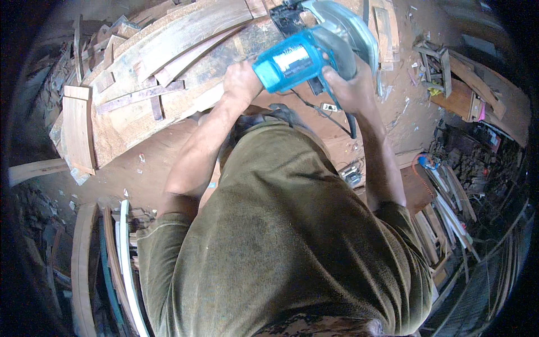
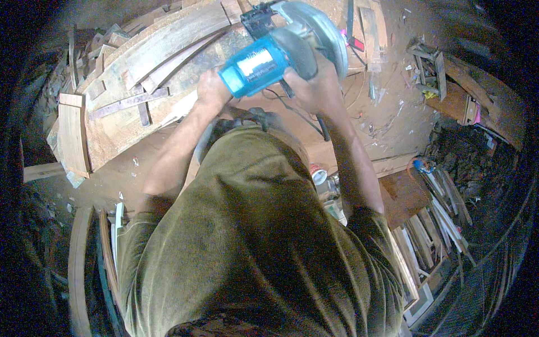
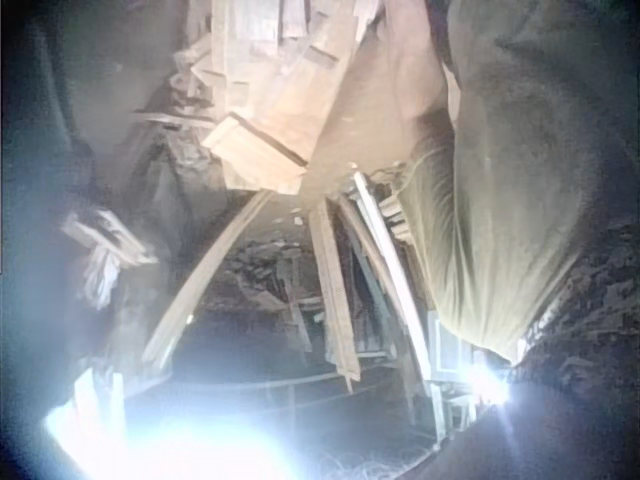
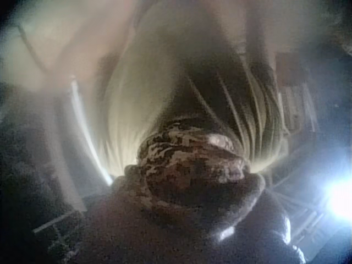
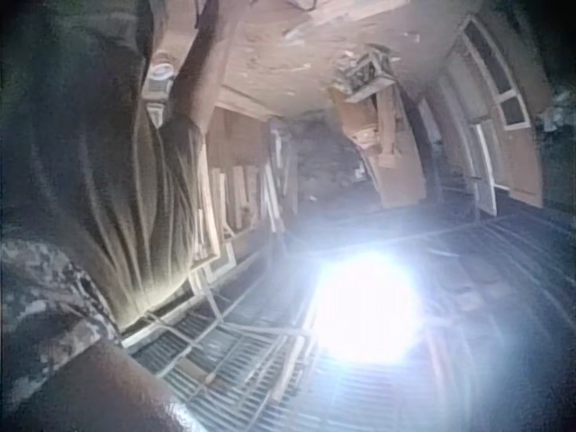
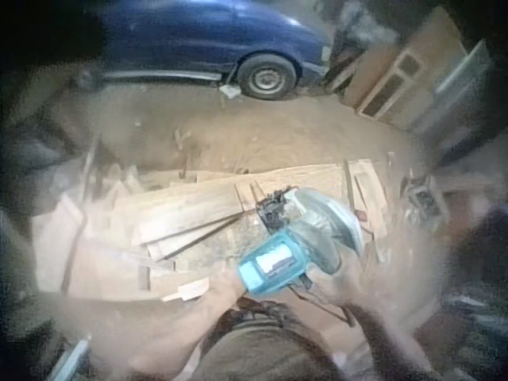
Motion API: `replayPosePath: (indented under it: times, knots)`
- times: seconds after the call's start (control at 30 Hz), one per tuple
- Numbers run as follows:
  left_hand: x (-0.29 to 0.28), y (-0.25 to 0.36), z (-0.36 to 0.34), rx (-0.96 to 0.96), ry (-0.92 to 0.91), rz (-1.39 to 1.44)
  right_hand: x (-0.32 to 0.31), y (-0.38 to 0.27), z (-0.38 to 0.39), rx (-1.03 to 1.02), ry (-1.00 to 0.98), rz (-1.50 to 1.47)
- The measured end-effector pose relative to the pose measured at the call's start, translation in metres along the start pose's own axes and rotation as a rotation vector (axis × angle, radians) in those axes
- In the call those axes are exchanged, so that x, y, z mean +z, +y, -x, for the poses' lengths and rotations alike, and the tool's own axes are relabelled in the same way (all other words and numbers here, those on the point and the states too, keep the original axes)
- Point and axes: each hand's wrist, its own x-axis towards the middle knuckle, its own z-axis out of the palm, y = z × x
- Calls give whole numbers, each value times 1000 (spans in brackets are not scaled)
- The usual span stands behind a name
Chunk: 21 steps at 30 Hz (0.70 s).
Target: The person uses a circular saw to cut a wooden plank into smaller pieces on a workbench. After cutting, they inspect the pieces and then use an axe to split a block of wood on the floor.
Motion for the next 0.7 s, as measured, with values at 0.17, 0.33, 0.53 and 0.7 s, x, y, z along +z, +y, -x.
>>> replayPosePath:
  times: [0.17, 0.33, 0.53, 0.7]
  knots:
    - [-9, 1, -10, 18, -35, -33, -13, 9, 52, 139, 20, 15]
    - [-26, -5, -35, 44, -91, -100, -17, 45, 120, 201, 187, 89]
    - [-29, -1, -88, 39, -102, -83, -17, 50, 178, 239, 266, 52]
    - [-64, -10, -84, 20, -118, 202, -11, 77, 225, 408, 432, -120]
